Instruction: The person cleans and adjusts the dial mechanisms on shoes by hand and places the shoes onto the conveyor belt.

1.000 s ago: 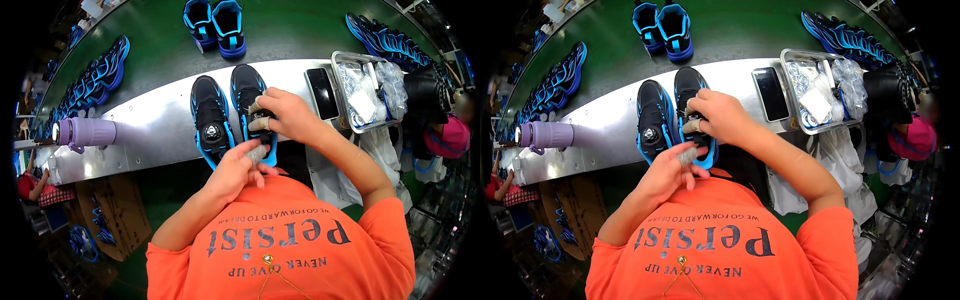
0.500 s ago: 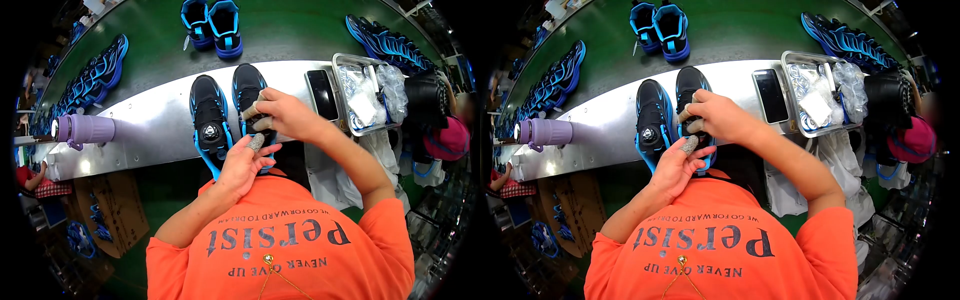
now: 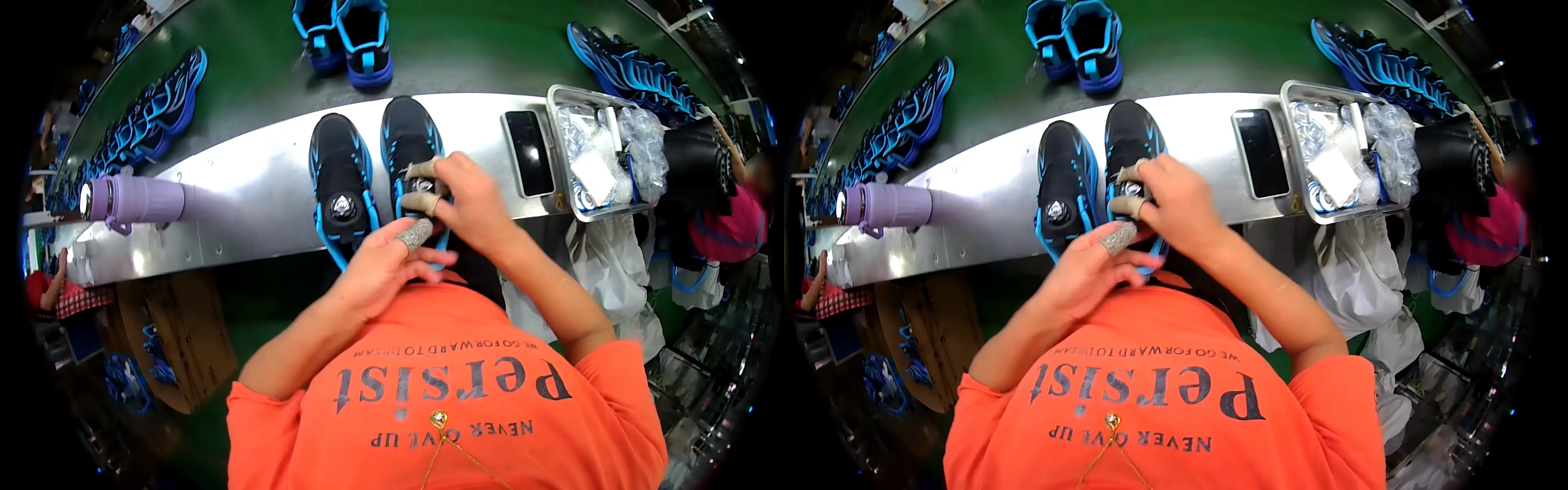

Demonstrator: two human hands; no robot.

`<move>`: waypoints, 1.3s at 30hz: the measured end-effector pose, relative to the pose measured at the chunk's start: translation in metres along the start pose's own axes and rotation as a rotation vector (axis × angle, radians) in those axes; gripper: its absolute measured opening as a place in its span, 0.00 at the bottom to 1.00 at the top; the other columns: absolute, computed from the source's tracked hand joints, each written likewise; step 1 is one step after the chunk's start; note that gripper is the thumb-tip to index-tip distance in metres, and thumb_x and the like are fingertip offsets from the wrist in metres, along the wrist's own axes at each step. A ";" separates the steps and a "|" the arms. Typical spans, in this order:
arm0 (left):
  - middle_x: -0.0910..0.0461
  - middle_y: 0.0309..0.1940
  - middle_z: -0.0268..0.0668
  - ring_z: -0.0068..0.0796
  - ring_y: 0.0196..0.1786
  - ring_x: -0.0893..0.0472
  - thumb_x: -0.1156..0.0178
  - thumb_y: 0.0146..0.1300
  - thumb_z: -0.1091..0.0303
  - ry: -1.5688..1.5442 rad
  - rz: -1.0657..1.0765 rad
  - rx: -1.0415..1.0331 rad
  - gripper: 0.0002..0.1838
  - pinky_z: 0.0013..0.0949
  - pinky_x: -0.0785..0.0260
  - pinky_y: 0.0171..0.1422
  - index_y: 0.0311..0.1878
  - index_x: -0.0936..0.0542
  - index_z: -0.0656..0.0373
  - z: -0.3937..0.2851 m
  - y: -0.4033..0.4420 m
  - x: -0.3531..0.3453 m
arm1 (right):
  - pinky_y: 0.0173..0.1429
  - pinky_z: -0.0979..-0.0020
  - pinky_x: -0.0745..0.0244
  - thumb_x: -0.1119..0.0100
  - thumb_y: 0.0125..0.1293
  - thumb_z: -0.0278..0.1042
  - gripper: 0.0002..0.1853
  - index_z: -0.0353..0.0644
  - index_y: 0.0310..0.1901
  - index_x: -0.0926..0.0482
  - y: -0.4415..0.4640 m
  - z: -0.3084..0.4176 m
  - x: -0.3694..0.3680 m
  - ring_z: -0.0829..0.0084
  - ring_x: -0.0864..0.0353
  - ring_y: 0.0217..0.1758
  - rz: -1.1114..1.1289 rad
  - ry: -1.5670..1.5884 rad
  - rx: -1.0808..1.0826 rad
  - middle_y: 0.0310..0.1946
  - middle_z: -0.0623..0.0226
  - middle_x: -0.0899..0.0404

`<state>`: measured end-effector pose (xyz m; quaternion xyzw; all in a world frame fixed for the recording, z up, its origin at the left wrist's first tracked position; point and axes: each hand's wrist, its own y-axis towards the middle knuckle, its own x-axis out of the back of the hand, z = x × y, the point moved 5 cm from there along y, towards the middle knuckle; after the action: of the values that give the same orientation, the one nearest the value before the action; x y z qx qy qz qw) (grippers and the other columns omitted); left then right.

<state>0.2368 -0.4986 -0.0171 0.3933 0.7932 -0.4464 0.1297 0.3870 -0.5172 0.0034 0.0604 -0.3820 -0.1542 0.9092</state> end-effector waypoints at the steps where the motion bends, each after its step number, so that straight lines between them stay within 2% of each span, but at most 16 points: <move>1: 0.18 0.48 0.40 0.29 0.44 0.16 0.50 0.77 0.70 0.148 0.029 0.036 0.17 0.25 0.24 0.39 0.62 0.26 0.68 -0.012 -0.012 0.005 | 0.38 0.64 0.25 0.26 0.54 0.39 0.15 0.45 0.41 0.16 0.001 -0.002 0.001 0.62 0.22 0.32 0.015 0.037 -0.011 0.30 0.62 0.23; 2: 0.16 0.43 0.37 0.23 0.36 0.17 0.44 0.75 0.66 0.405 0.066 -0.013 0.16 0.23 0.27 0.36 0.59 0.20 0.64 -0.029 -0.024 0.011 | 0.37 0.66 0.26 0.26 0.55 0.40 0.15 0.46 0.44 0.15 0.004 -0.003 0.005 0.66 0.23 0.31 0.080 0.132 -0.042 0.29 0.63 0.24; 3: 0.16 0.43 0.34 0.21 0.36 0.19 0.36 0.70 0.65 0.798 -0.095 -0.317 0.14 0.25 0.28 0.37 0.55 0.17 0.59 -0.050 -0.034 0.018 | 0.37 0.69 0.27 0.27 0.58 0.41 0.16 0.46 0.46 0.14 0.006 -0.008 0.006 0.69 0.24 0.29 0.124 0.183 -0.047 0.30 0.64 0.23; 5: 0.20 0.43 0.39 0.34 0.45 0.20 0.28 0.59 0.67 1.446 -0.406 -0.947 0.18 0.33 0.29 0.47 0.51 0.19 0.61 -0.089 -0.050 0.021 | 0.38 0.70 0.28 0.30 0.60 0.40 0.15 0.46 0.48 0.14 0.012 -0.007 0.005 0.71 0.26 0.28 0.120 0.221 -0.061 0.32 0.63 0.22; 6: 0.23 0.43 0.41 0.41 0.47 0.21 0.27 0.55 0.67 1.461 -0.491 -0.865 0.20 0.37 0.30 0.50 0.51 0.19 0.60 -0.086 -0.041 0.034 | 0.38 0.70 0.27 0.31 0.61 0.39 0.15 0.45 0.48 0.15 0.015 -0.004 0.004 0.71 0.26 0.28 0.147 0.167 -0.091 0.34 0.62 0.21; 10: 0.29 0.36 0.32 0.24 0.34 0.33 0.32 0.56 0.75 1.278 -0.145 -0.658 0.18 0.26 0.38 0.40 0.52 0.18 0.59 -0.081 -0.010 0.068 | 0.42 0.70 0.24 0.35 0.65 0.34 0.12 0.42 0.49 0.15 0.024 -0.001 0.003 0.70 0.21 0.32 0.158 0.143 -0.071 0.38 0.59 0.20; 11: 0.28 0.36 0.33 0.26 0.34 0.31 0.34 0.57 0.77 1.209 -0.096 -0.633 0.18 0.28 0.36 0.41 0.52 0.18 0.58 -0.083 -0.010 0.073 | 0.43 0.69 0.24 0.35 0.66 0.34 0.12 0.42 0.49 0.15 0.024 0.001 0.002 0.70 0.20 0.34 0.154 0.161 -0.052 0.38 0.59 0.19; 14: 0.25 0.39 0.35 0.29 0.36 0.27 0.34 0.55 0.77 1.478 -0.143 -0.981 0.18 0.31 0.32 0.43 0.51 0.18 0.57 -0.080 -0.018 0.058 | 0.47 0.67 0.24 0.37 0.67 0.32 0.10 0.41 0.48 0.15 0.027 -0.005 0.006 0.65 0.18 0.39 0.137 0.134 -0.040 0.38 0.59 0.19; 17: 0.22 0.43 0.35 0.28 0.37 0.27 0.33 0.55 0.77 1.354 -0.314 -0.708 0.18 0.30 0.33 0.43 0.51 0.18 0.56 -0.080 -0.014 0.069 | 0.49 0.66 0.24 0.38 0.67 0.32 0.10 0.42 0.48 0.15 0.030 -0.004 0.000 0.62 0.19 0.42 0.142 0.128 -0.016 0.37 0.59 0.19; 21: 0.24 0.38 0.34 0.27 0.37 0.28 0.32 0.55 0.74 1.186 -0.002 -0.629 0.17 0.29 0.33 0.44 0.49 0.18 0.58 -0.088 -0.015 0.073 | 0.47 0.64 0.25 0.39 0.66 0.30 0.09 0.43 0.46 0.15 0.037 0.004 0.002 0.59 0.20 0.41 0.202 0.084 -0.026 0.36 0.58 0.20; 26: 0.23 0.39 0.34 0.27 0.40 0.28 0.31 0.56 0.71 1.221 -0.232 -0.791 0.18 0.29 0.34 0.47 0.51 0.18 0.59 -0.087 -0.021 0.066 | 0.46 0.63 0.25 0.38 0.65 0.29 0.06 0.39 0.42 0.17 0.042 0.006 -0.008 0.56 0.22 0.40 0.199 0.083 -0.034 0.35 0.57 0.22; 31: 0.21 0.42 0.31 0.27 0.42 0.28 0.34 0.57 0.74 1.160 0.051 -0.600 0.18 0.30 0.34 0.49 0.52 0.18 0.58 -0.089 -0.011 0.087 | 0.46 0.62 0.25 0.38 0.65 0.30 0.06 0.39 0.41 0.18 0.045 0.010 -0.008 0.55 0.22 0.41 0.166 0.030 -0.004 0.36 0.57 0.23; 33: 0.19 0.45 0.33 0.28 0.44 0.27 0.35 0.58 0.75 1.148 0.053 -0.686 0.18 0.31 0.33 0.54 0.53 0.18 0.58 -0.091 -0.019 0.088 | 0.46 0.63 0.25 0.38 0.66 0.30 0.07 0.40 0.43 0.17 0.050 0.016 -0.014 0.55 0.22 0.41 0.158 0.091 0.045 0.37 0.58 0.22; 36: 0.18 0.50 0.35 0.30 0.52 0.22 0.34 0.60 0.75 1.357 -0.270 -0.955 0.15 0.35 0.29 0.58 0.51 0.19 0.59 -0.089 -0.045 0.081 | 0.50 0.63 0.24 0.37 0.66 0.31 0.09 0.44 0.46 0.15 0.056 0.033 -0.028 0.56 0.21 0.44 0.232 0.204 0.108 0.38 0.59 0.21; 37: 0.17 0.51 0.40 0.29 0.45 0.18 0.38 0.66 0.74 1.093 -0.335 -0.781 0.08 0.32 0.25 0.48 0.48 0.19 0.62 -0.083 -0.052 0.089 | 0.51 0.62 0.24 0.37 0.66 0.32 0.09 0.44 0.47 0.15 0.056 0.037 -0.035 0.56 0.21 0.45 0.281 0.273 0.099 0.38 0.59 0.21; 39: 0.17 0.50 0.46 0.26 0.37 0.17 0.43 0.73 0.72 0.562 -0.336 -0.265 0.08 0.27 0.24 0.38 0.48 0.20 0.66 -0.049 -0.055 0.113 | 0.50 0.66 0.26 0.34 0.63 0.29 0.21 0.52 0.59 0.18 0.057 0.051 -0.048 0.61 0.23 0.45 0.447 0.228 0.126 0.38 0.62 0.25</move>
<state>0.1292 -0.4177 -0.0185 0.3444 0.9027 -0.2289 -0.1189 0.3322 -0.4477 0.0199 0.0478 -0.2896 0.0825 0.9524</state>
